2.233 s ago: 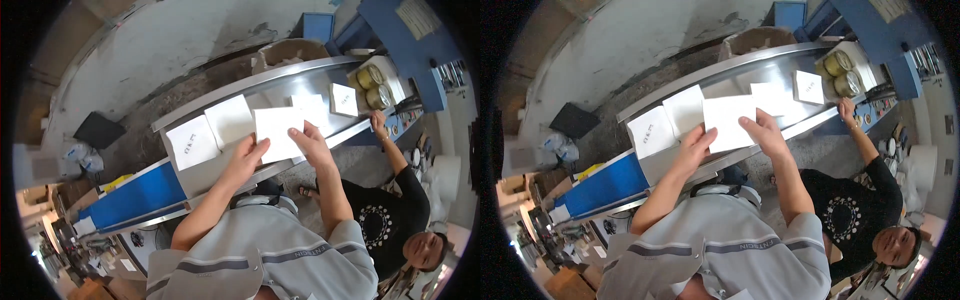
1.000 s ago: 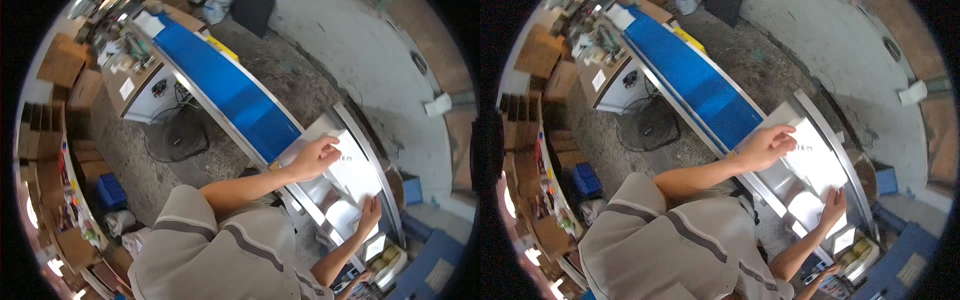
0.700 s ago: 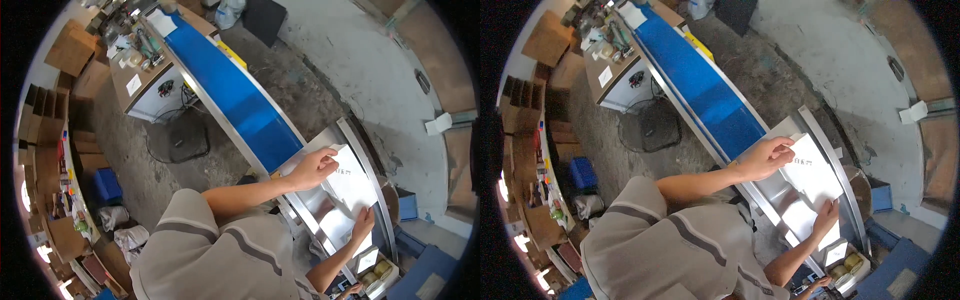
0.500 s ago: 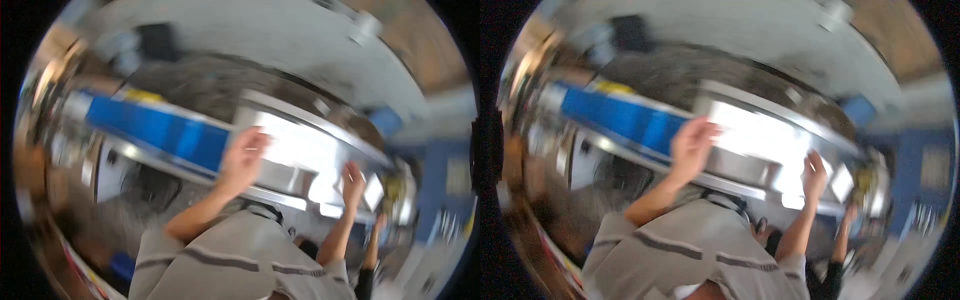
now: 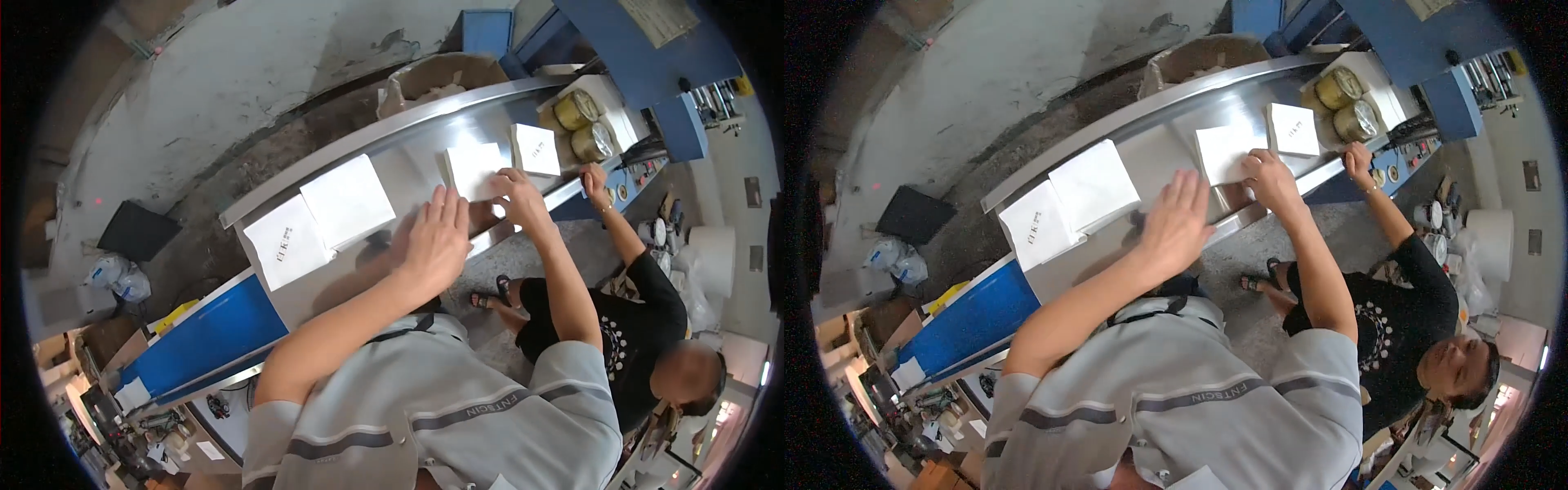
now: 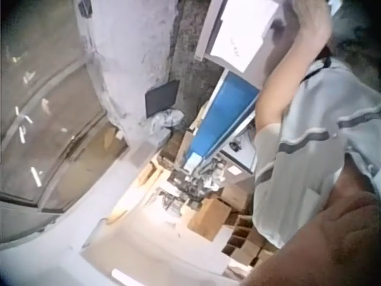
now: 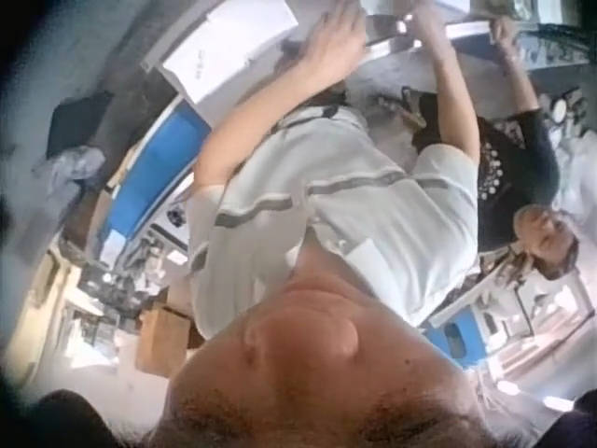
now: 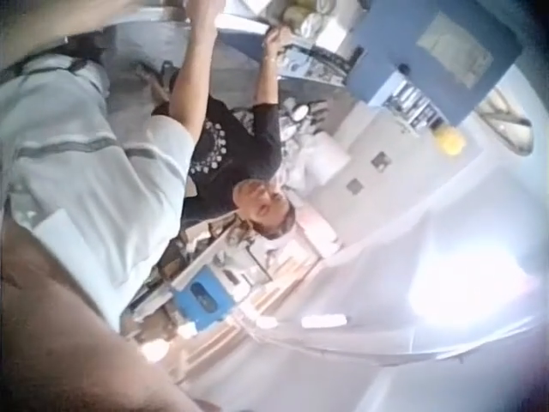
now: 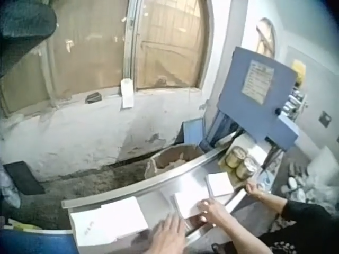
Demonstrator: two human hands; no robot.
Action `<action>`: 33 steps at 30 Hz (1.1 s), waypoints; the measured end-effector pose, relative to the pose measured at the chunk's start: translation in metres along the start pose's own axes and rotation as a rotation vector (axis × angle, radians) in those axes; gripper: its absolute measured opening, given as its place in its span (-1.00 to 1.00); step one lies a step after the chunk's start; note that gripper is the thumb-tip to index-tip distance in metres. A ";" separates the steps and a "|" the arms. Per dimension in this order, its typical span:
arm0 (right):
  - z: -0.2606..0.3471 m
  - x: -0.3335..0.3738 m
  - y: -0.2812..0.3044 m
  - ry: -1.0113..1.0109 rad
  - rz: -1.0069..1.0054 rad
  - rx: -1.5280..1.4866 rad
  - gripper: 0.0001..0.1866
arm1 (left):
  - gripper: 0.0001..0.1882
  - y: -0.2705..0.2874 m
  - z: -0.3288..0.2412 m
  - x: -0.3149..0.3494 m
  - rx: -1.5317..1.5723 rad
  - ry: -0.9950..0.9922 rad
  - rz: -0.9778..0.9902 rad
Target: Inspecting and organizing packs of napkins as they are produced by an industrial machine.
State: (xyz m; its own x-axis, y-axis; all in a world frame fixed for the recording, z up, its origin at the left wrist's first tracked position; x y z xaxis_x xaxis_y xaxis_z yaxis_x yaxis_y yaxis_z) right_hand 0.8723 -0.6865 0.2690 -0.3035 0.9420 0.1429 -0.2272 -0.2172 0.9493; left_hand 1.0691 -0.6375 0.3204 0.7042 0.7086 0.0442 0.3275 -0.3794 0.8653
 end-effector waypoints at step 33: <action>0.155 -0.043 0.016 -0.025 -0.075 -1.350 -0.46 | -0.57 0.038 0.092 0.080 1.542 0.336 -0.319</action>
State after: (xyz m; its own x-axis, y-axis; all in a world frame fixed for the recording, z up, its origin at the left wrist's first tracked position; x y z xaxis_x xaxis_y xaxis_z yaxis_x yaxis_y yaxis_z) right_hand 1.0250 -0.6908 0.3210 -0.2364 0.9639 0.1222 -0.9713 -0.2311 -0.0565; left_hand 1.1954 -0.6498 0.3111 0.3914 0.8851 0.2517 0.8634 -0.2587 -0.4331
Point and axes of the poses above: each hand's wrist, its own x-axis away from the middle knuckle, its own y-axis out of the back of the hand, z = x × y, the point moved 7 cm from there along -x, towards the middle knuckle, and after that the axes turned 13 degrees about z, right-handed, at the moved point
